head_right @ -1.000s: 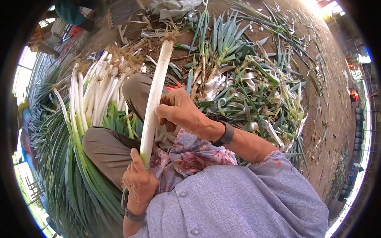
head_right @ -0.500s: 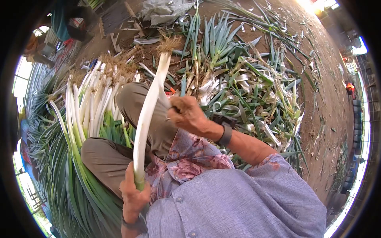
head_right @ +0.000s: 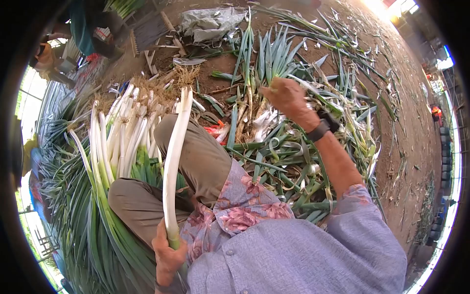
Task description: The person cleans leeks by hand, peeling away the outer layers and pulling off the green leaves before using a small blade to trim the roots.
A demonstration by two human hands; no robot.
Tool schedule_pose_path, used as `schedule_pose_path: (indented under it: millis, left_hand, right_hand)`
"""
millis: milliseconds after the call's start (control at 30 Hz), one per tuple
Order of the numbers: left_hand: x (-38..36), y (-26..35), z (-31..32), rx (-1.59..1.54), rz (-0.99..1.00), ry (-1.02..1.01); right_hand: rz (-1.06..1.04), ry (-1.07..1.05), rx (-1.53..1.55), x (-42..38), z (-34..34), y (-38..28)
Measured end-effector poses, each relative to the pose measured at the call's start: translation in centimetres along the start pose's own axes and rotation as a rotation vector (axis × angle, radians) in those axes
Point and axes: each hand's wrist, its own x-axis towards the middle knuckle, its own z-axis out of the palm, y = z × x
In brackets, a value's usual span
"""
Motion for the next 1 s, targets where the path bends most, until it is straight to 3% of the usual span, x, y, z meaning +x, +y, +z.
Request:
schedule_pose_path:
  millis: [67,167,200,233,267,300,333,400,433,500,700,867,967,1000]
  left_hand:
    - [-0.1,-0.5,0.6,0.038,0.081,0.028]
    - [-0.4,-0.9,1.4,0.148,0.203,0.098]
    - [-0.8,-1.6,1.9,0.085,0.215,0.086]
    - [-1.4,-0.1,1.2,0.24,-0.007,-0.04]
    - [-2.4,-1.7,2.4,0.287,0.102,-0.009]
    - [-2.3,-1.0,2.9,0.3,0.068,0.073]
    - [-2.5,-2.1,3.9,0.317,0.172,0.195]
    - [-3.3,-2.2,4.0,0.476,0.139,0.21]
    - [-4.0,-2.5,3.9,0.541,0.131,0.243]
    - [-4.8,-2.1,3.6,0.655,0.148,0.279]
    - [-6.5,-3.5,3.1,0.665,0.119,0.386]
    - [-7.3,-4.9,3.4,0.583,0.085,0.418]
    - [-7.4,-5.2,2.9,0.405,0.005,0.394]
    - [-7.4,-5.3,2.5,0.322,-0.04,0.37]
  right_hand:
    - [-0.085,0.033,0.459,0.7,0.6,-5.6]
    - [-0.046,-0.27,0.809,0.6,-1.7,-13.5]
    - [0.107,-0.355,0.973,-0.1,-0.8,-15.3]
    - [-0.065,-0.428,0.464,0.8,2.3,-13.6]
    - [0.03,-0.41,0.788,0.0,2.7,-15.0]
    - [0.118,-0.376,1.113,-0.7,3.1,-16.2]
    - [0.156,-0.478,0.876,0.1,3.5,-16.6]
    - [0.098,-0.582,0.983,0.3,5.8,-16.2]
    - [0.18,-0.653,1.032,0.2,5.7,-17.3]
    - [0.105,-0.639,1.104,0.4,6.5,-18.3]
    - [0.107,-0.796,1.247,1.5,11.4,-21.4]
    - [0.131,-0.876,1.258,1.0,10.9,-26.1]
    - [0.004,-0.73,1.049,2.0,14.9,-25.4]
    - [-0.276,-0.716,0.645,3.4,14.9,-24.6]
